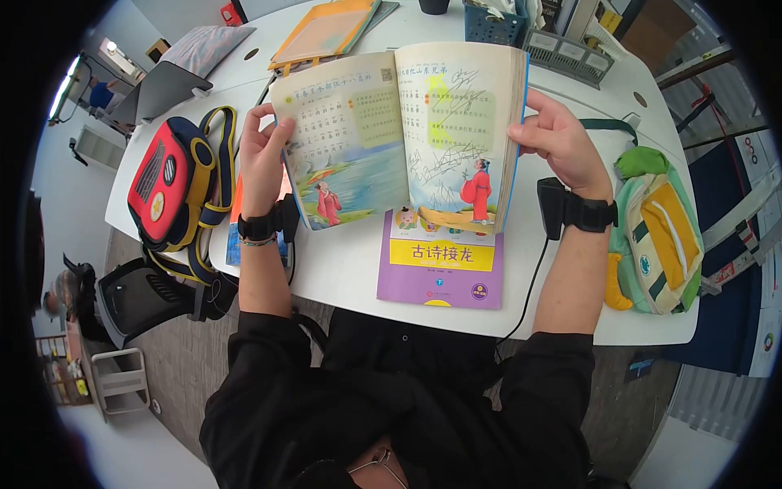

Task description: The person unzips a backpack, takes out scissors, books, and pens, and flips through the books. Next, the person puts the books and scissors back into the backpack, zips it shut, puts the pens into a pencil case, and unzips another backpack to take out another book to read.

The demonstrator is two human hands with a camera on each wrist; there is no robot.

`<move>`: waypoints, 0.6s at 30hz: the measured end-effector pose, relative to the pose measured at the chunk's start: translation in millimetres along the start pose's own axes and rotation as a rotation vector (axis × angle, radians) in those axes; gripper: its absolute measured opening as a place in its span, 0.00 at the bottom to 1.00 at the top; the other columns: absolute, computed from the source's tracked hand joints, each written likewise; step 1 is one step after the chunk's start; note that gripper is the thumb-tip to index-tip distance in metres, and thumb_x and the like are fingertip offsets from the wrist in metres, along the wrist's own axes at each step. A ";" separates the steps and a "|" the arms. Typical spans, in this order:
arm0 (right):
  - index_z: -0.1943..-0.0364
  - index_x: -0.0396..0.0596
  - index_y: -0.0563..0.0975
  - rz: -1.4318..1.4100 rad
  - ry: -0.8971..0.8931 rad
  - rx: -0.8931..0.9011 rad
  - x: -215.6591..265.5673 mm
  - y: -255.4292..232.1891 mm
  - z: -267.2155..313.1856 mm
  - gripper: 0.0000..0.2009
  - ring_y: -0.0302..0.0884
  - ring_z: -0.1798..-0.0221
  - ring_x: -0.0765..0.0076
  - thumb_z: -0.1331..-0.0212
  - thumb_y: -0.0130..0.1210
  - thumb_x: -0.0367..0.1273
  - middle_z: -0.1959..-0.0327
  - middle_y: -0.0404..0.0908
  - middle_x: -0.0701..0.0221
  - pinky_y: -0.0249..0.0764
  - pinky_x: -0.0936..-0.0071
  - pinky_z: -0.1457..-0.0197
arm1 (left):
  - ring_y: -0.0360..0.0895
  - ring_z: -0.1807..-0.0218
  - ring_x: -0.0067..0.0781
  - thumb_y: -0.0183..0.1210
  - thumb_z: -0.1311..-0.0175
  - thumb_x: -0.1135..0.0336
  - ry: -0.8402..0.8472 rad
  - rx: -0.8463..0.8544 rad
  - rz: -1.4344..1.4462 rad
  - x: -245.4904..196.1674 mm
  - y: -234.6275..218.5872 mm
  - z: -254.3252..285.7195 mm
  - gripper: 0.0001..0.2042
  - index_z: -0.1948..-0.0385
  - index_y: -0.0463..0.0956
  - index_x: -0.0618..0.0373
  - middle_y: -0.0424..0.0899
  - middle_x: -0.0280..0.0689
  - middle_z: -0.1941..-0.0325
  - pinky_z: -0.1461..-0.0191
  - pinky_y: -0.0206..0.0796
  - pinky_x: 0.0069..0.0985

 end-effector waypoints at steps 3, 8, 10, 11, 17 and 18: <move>0.36 0.44 0.66 0.027 0.008 -0.020 0.6 -3.2 2.0 0.27 0.77 0.64 0.85 0.41 0.57 0.32 0.64 0.84 0.73 0.68 0.84 0.58 | 0.80 0.62 0.22 0.56 0.33 0.70 0.013 -0.021 0.018 -1.9 3.8 0.8 0.18 0.45 0.61 0.57 0.85 0.43 0.62 0.58 0.68 0.18; 0.36 0.43 0.66 0.108 0.033 -0.061 -3.6 -19.0 5.7 0.28 0.76 0.65 0.86 0.41 0.58 0.32 0.65 0.83 0.74 0.68 0.84 0.58 | 0.82 0.62 0.26 0.55 0.33 0.70 0.069 0.014 -0.045 -5.5 3.4 -0.1 0.25 0.38 0.54 0.59 0.84 0.48 0.62 0.56 0.73 0.22; 0.36 0.43 0.66 0.136 0.042 -0.079 -1.7 -19.4 7.1 0.28 0.75 0.66 0.86 0.41 0.58 0.32 0.66 0.83 0.74 0.68 0.84 0.58 | 0.82 0.61 0.27 0.54 0.33 0.71 0.093 0.014 -0.049 -5.2 4.2 -0.1 0.27 0.35 0.52 0.57 0.84 0.48 0.62 0.56 0.73 0.22; 0.36 0.43 0.66 0.133 0.044 -0.088 -0.2 -18.7 8.1 0.28 0.76 0.65 0.85 0.42 0.58 0.32 0.66 0.83 0.74 0.69 0.84 0.58 | 0.82 0.61 0.27 0.54 0.33 0.71 0.093 0.013 -0.050 -5.6 3.8 0.1 0.27 0.35 0.52 0.57 0.84 0.48 0.62 0.56 0.73 0.22; 0.36 0.43 0.66 0.115 0.048 -0.098 -2.3 -21.0 8.5 0.28 0.77 0.64 0.83 0.41 0.57 0.32 0.65 0.84 0.73 0.70 0.83 0.57 | 0.81 0.58 0.26 0.54 0.34 0.70 0.065 0.034 -0.034 -4.7 3.3 0.9 0.27 0.34 0.54 0.55 0.84 0.47 0.60 0.53 0.69 0.21; 0.36 0.43 0.66 0.114 0.049 -0.098 -2.2 -21.2 8.5 0.28 0.78 0.64 0.83 0.41 0.57 0.32 0.65 0.84 0.72 0.70 0.82 0.57 | 0.81 0.58 0.26 0.54 0.33 0.70 0.056 0.034 -0.035 -4.7 3.2 1.1 0.27 0.34 0.54 0.55 0.84 0.47 0.59 0.52 0.69 0.21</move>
Point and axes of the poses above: each hand's wrist, its own z-axis away from the middle knuckle, its own y-axis out of the palm, x = y × z, the point moved 2 cm from there along -z, towards the middle knuckle
